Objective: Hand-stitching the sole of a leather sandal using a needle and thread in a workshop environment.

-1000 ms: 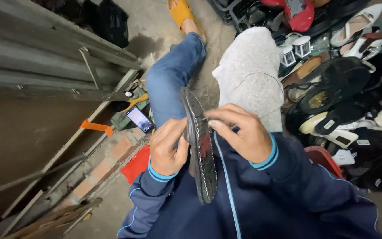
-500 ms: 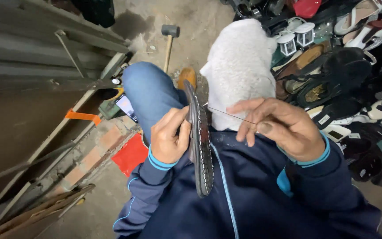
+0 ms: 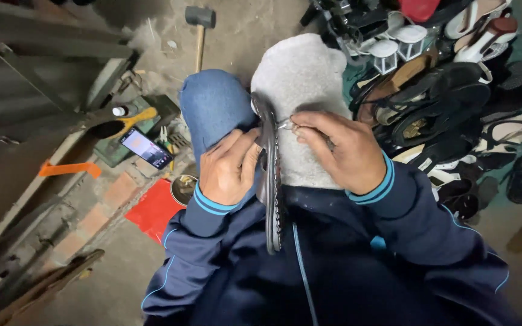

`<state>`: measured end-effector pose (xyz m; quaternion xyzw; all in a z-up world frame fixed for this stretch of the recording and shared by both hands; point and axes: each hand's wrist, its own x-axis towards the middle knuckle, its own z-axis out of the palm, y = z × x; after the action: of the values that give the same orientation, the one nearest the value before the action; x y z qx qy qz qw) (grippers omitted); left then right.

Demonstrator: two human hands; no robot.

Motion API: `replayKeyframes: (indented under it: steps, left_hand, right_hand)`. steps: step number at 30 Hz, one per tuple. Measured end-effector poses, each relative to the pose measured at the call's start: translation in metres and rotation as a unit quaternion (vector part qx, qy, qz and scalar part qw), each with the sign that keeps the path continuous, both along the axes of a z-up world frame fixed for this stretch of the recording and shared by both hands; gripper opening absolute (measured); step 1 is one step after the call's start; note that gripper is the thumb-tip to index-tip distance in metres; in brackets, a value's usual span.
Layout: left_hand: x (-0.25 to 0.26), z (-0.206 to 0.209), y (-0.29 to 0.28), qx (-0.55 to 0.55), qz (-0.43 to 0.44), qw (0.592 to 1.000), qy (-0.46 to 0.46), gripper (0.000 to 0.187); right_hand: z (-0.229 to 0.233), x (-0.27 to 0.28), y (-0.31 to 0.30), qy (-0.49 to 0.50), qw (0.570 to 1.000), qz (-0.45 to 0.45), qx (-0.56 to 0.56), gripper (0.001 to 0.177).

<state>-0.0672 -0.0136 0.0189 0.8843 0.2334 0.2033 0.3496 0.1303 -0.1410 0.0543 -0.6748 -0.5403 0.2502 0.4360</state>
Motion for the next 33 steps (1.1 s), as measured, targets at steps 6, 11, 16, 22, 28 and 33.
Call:
replayKeyframes:
  steps: [6,11,16,22,28,33]
  left_hand:
    - [0.006,-0.003,0.01,0.003,0.034,0.999,0.027,0.025]
    - [0.007,0.002,0.019,-0.041,0.022,0.998,0.046,0.02]
    - [0.009,0.002,0.022,-0.086,0.005,0.993,0.079,0.019]
    - [0.006,0.002,0.025,-0.117,-0.035,0.971,0.205,0.013]
    - [-0.003,-0.006,0.033,-0.139,-0.071,0.975,0.158,0.033]
    - [-0.014,-0.019,0.035,-0.093,-0.055,0.978,0.18,0.041]
  right_hand:
    - [-0.012,0.006,0.028,0.004,0.999,0.03,-0.045,0.02]
    - [-0.008,0.01,0.042,-0.004,0.995,0.049,-0.092,0.02]
    - [-0.012,0.017,0.037,-0.026,0.986,0.089,-0.141,0.032]
    - [-0.017,0.036,0.026,-0.101,0.975,0.166,-0.105,0.061]
    - [-0.013,0.052,0.037,-0.221,0.944,0.237,-0.066,0.06]
    - [-0.015,0.057,0.05,-0.258,0.903,0.318,-0.133,0.103]
